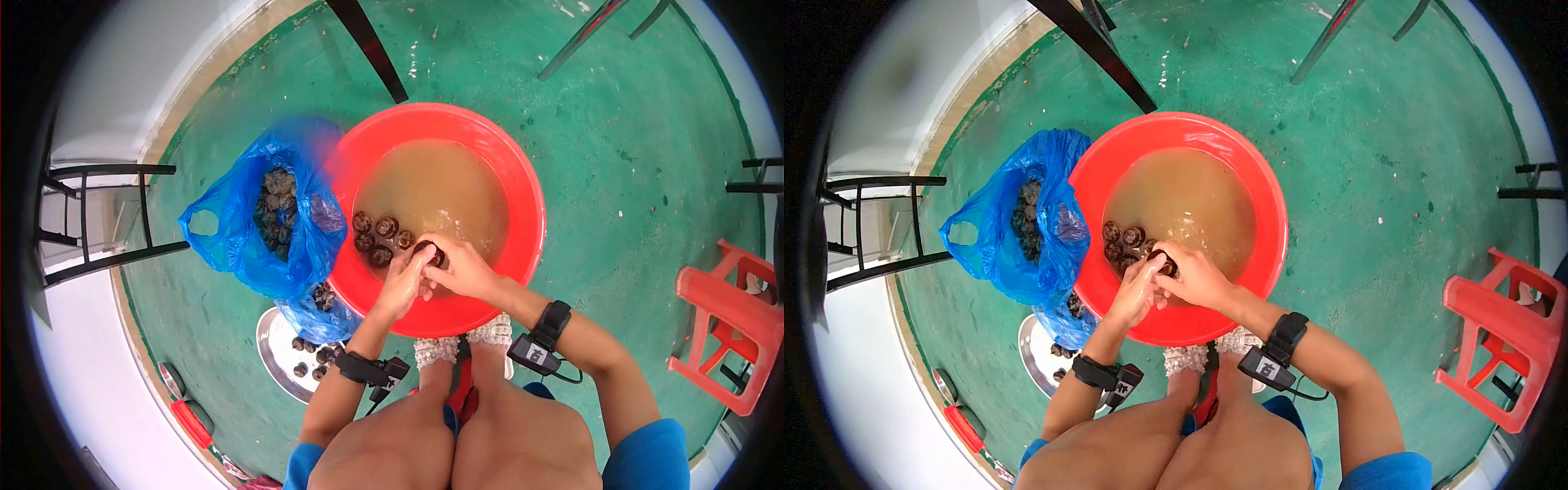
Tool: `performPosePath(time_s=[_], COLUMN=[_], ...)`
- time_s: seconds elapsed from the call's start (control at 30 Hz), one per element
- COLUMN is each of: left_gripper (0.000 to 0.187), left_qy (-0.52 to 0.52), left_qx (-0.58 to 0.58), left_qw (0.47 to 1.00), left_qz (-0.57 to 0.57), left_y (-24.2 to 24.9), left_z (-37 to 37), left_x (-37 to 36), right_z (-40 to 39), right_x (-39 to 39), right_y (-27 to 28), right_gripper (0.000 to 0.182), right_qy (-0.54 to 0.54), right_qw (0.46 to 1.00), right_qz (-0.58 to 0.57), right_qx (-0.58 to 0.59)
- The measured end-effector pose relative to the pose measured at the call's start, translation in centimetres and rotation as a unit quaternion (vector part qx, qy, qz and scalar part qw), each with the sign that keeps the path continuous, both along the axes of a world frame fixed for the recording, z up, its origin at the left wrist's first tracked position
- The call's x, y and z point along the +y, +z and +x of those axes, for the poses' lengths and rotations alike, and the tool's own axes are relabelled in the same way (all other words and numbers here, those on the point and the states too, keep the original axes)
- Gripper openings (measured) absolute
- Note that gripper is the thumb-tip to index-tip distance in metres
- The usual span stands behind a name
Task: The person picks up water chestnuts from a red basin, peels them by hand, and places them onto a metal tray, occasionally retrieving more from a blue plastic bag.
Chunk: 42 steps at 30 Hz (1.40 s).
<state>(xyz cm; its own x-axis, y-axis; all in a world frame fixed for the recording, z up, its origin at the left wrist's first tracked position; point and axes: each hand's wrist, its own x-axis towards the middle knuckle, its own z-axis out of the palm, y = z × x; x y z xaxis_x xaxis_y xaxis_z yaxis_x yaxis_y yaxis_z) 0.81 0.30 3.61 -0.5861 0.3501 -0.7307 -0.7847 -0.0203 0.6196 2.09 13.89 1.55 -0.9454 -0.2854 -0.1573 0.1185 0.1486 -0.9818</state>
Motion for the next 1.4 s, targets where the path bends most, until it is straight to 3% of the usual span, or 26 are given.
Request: performPosePath(time_s=[0.13, 0.3, 0.37, 0.5, 0.63, 0.7, 0.83, 0.9, 1.03, 1.1, 1.17, 1.4], left_gripper=[0.030, 0.030, 0.030, 0.032, 0.036, 0.035, 0.031, 0.031, 0.036, 0.037, 0.041, 0.030], left_qy=[0.031, 0.051, 0.056, 0.013, 0.048, 0.057, 0.084, 0.073, 0.015, 0.011, 0.005, 0.097], left_qx=[-0.023, -0.022, 0.055, 0.085, 0.003, -0.036, -0.127, -0.142, -0.140, -0.146, -0.092, -0.068], left_qw=[0.999, 0.998, 0.997, 0.996, 0.999, 0.997, 0.987, 0.986, 0.988, 0.986, 0.994, 0.993], left_qz=[-0.015, -0.024, 0.003, -0.016, 0.007, 0.029, 0.049, 0.042, 0.061, 0.077, 0.055, 0.008], left_y=[-0.1, -0.3, -0.4, -0.8, -1.0, -0.1, 0.9, 0.6, -0.2, 0.0, 0.8, 0.7], left_z=[0.0, 0.2, 0.5, 0.5, 0.3, -0.1, -0.9, -0.8, -0.8, -0.8, -0.8, -0.7], left_x=[0.3, 0.3, 0.1, -0.3, -0.4, -0.1, 0.2, -0.1, -0.8, -0.6, 0.2, 0.6], right_z=[0.0, -0.3, -0.2, 0.1, 0.0, -0.3, 0.0, -0.2, -0.6, -0.4, 0.1, 0.0], right_x=[0.0, 0.1, 0.0, 0.0, 0.2, 0.5, 0.5, 0.7, 0.7, 0.6, 0.2, -0.8], right_y=[0.0, 0.2, -0.1, 0.2, 0.9, 1.4, 1.1, 1.7, 2.0, 1.4, 1.4, 2.0], right_gripper=[0.039, 0.042, 0.043, 0.045, 0.044, 0.044, 0.043, 0.041, 0.038, 0.037, 0.035, 0.033], right_qy=[-0.003, 0.033, 0.032, 0.027, 0.022, 0.038, 0.049, 0.016, 0.000, 0.044, 0.026, -0.019], right_qw=[1.000, 0.992, 0.990, 0.981, 0.980, 0.944, 0.945, 0.913, 0.934, 0.970, 0.972, 0.990], right_qz=[0.005, 0.104, 0.116, 0.158, 0.159, 0.262, 0.264, 0.325, 0.296, 0.206, 0.193, 0.131], right_qx=[0.004, 0.060, 0.075, 0.109, 0.120, 0.198, 0.186, 0.245, 0.201, 0.121, 0.133, 0.039])
